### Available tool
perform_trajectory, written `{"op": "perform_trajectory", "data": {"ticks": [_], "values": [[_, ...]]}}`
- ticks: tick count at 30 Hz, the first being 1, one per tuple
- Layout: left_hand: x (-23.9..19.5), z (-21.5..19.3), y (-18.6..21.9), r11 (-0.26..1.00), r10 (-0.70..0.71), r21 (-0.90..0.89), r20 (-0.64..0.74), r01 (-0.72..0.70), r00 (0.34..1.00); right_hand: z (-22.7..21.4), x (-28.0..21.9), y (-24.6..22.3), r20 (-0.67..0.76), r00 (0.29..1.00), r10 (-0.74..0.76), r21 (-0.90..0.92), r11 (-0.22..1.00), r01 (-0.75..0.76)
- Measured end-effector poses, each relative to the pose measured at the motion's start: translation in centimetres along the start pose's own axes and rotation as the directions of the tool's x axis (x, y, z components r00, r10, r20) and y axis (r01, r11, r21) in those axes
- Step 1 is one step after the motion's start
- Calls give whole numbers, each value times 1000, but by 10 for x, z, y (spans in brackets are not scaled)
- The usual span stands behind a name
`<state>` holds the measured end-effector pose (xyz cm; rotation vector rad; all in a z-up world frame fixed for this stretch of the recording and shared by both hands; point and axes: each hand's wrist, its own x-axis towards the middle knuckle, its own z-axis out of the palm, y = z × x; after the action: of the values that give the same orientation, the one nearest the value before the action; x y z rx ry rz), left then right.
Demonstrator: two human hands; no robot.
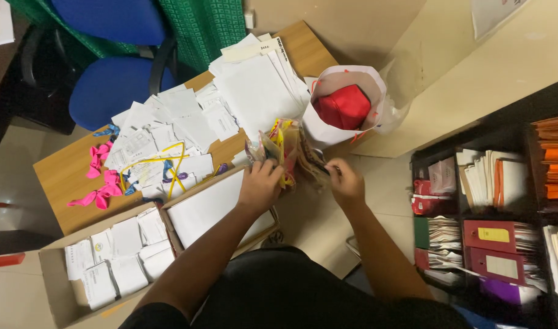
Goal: Sorting through a pile of envelopes and papers on a desk, then checking a red garment.
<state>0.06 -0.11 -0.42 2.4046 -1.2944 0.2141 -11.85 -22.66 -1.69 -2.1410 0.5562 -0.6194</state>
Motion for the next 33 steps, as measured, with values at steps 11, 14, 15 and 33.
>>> {"op": "perform_trajectory", "data": {"ticks": [11,14,15,33], "values": [[26,20,4,999,45,-26,55,-43,997,-132,1,-86,-97,908,-408,-193,903,385],[32,-2,8,979,122,-169,22,-117,992,-159,-5,-102,-155,845,-511,-218,852,476],[33,-12,10,950,156,-272,-20,-156,988,-165,-8,-106,-177,816,-550,-190,833,520],[-139,-109,-22,738,-582,-585,-298,337,757,40,-23,-162,1,771,-637,557,641,529]]}}
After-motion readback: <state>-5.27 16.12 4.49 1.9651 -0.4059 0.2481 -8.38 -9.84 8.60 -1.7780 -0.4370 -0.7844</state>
